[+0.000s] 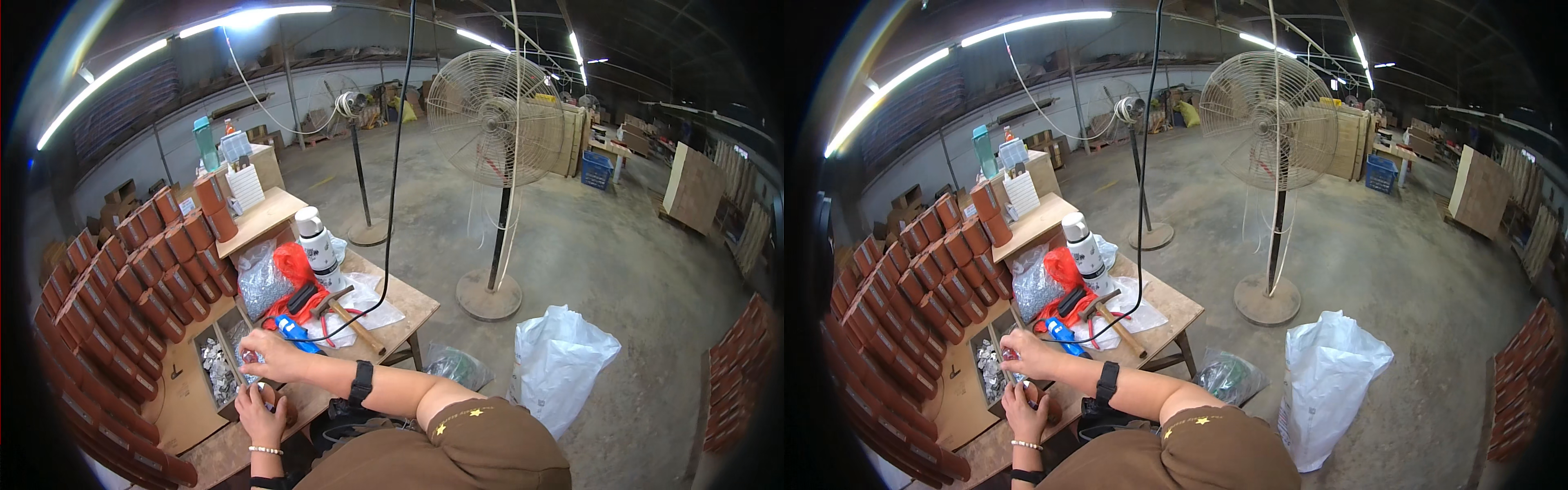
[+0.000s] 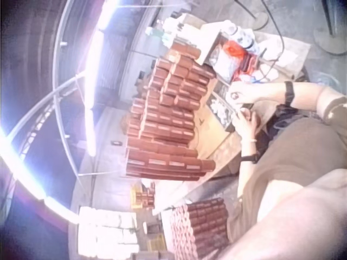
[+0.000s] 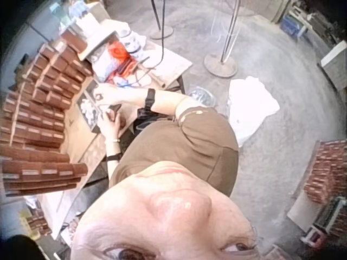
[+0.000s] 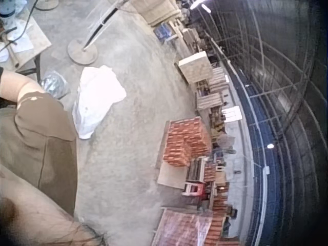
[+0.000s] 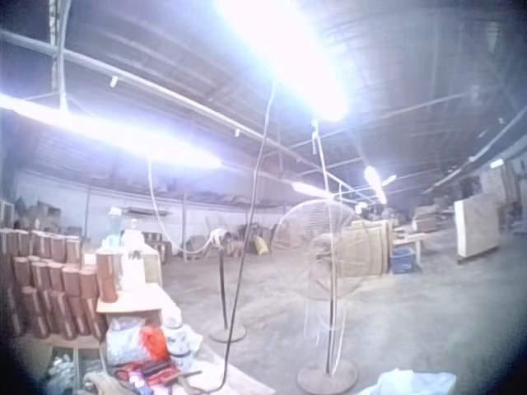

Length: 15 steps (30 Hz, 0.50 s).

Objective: Using an electric screwdriver and hand tools to attach metal brackets to cylindrical furniture components in a factory setting.

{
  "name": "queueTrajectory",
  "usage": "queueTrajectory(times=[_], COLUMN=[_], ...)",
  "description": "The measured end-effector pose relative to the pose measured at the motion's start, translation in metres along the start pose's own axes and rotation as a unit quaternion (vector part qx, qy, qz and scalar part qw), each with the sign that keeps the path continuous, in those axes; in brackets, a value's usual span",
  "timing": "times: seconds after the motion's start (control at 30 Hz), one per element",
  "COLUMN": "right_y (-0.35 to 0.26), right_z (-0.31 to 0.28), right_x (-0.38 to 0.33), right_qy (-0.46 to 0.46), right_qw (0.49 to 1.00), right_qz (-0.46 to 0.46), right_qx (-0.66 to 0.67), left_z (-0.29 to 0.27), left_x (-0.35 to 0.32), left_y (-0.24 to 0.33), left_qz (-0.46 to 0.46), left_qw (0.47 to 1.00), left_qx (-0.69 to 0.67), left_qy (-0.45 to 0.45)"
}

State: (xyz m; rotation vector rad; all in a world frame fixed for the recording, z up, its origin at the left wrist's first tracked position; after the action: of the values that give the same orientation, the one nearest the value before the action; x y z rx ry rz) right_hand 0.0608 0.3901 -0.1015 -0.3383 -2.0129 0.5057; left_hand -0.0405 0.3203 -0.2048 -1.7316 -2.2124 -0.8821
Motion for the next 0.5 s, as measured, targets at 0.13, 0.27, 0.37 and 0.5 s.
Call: queueTrajectory(times=[0.13, 0.27, 0.37, 0.5], right_y=[0.012, 0.023, 0.027, 0.033], right_z=[0.005, 0.016, 0.031, 0.038], right_x=[-0.003, -0.008, -0.013, -0.014], right_qy=[-0.038, -0.036, -0.055, -0.048], right_qw=[0.985, 0.969, 0.954, 0.956], right_qz=[0.075, 0.107, 0.112, 0.114], right_qx=[0.148, 0.220, 0.271, 0.265], left_z=[-0.008, -0.010, -0.013, -0.015], left_x=[-0.003, -0.011, -0.016, -0.019], left_y=[0.006, 0.004, 0.004, 0.001], left_qz=[0.077, 0.105, 0.125, 0.131], left_qw=[0.994, 0.987, 0.983, 0.981], left_qx=[-0.032, -0.093, -0.109, -0.122], left_qy=[0.078, 0.083, 0.083, 0.077])
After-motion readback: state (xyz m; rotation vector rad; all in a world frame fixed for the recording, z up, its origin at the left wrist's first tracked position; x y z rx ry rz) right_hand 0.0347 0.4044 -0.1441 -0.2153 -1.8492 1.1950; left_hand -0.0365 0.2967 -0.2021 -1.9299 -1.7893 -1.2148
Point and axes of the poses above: each hand's wrist, its own x-axis towards the middle knuckle, its own z-axis out of the palm, y = z × x, the point moved 8 cm from there along x, towards the middle knuckle, and after that the axes turned 3 degrees about -x, right-handed, at the moved point
